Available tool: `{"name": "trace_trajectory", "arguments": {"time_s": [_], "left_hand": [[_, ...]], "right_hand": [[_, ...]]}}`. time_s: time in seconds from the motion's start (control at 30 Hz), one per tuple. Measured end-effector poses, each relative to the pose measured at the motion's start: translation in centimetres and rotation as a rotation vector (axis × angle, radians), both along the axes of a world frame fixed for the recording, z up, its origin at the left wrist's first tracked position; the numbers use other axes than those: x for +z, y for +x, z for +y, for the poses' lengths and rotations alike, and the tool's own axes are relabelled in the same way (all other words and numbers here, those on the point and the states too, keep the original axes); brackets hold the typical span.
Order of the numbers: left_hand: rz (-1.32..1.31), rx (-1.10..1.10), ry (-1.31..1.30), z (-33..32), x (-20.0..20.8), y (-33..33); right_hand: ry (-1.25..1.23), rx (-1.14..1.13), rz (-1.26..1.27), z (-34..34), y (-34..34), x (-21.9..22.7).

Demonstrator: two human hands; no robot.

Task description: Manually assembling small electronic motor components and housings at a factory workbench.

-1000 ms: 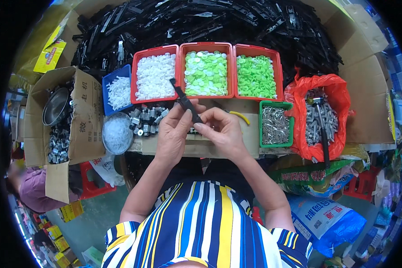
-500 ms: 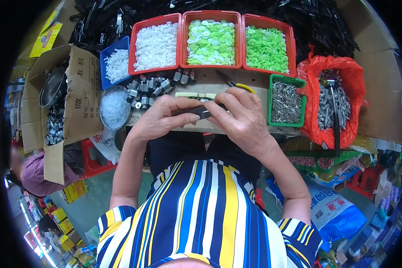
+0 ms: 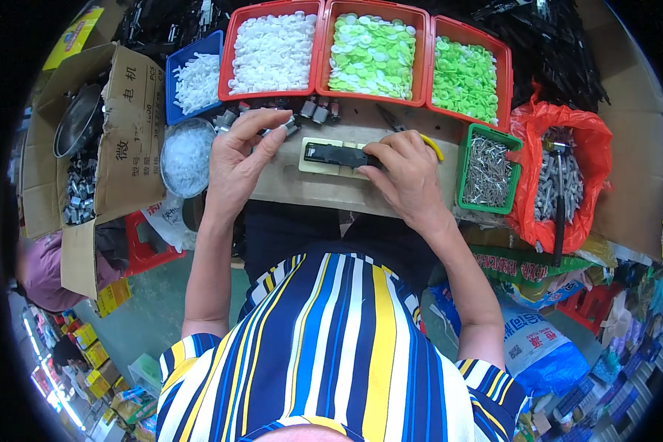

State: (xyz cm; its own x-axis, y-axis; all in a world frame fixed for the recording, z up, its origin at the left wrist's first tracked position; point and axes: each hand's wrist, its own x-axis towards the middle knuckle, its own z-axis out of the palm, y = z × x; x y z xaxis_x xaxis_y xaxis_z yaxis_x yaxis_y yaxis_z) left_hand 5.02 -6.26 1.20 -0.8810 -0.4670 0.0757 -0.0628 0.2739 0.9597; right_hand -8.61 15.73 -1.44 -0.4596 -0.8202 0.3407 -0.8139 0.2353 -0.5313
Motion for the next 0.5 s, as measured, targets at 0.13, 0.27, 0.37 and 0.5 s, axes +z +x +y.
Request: {"name": "trace_trajectory", "arguments": {"time_s": [0.13, 0.27, 0.37, 0.5], "left_hand": [[-0.024, -0.017, -0.09, 0.2, 0.0, -0.1], [-0.021, -0.027, -0.146, 1.0, -0.1, -0.3], [-0.016, -0.027, -0.429, 2.4, -0.3, -0.5], [-0.03, -0.136, -0.78, 5.2, -1.8, -0.7]], "right_hand": [[0.034, 0.001, -0.007, -0.2, 0.0, -0.1], [0.064, -0.011, -0.007, -0.2, 0.0, -0.3], [0.077, -0.013, -0.018, 0.0, 0.0, -0.4], [0.064, -0.075, 0.012, 0.8, 0.4, 0.8]]}}
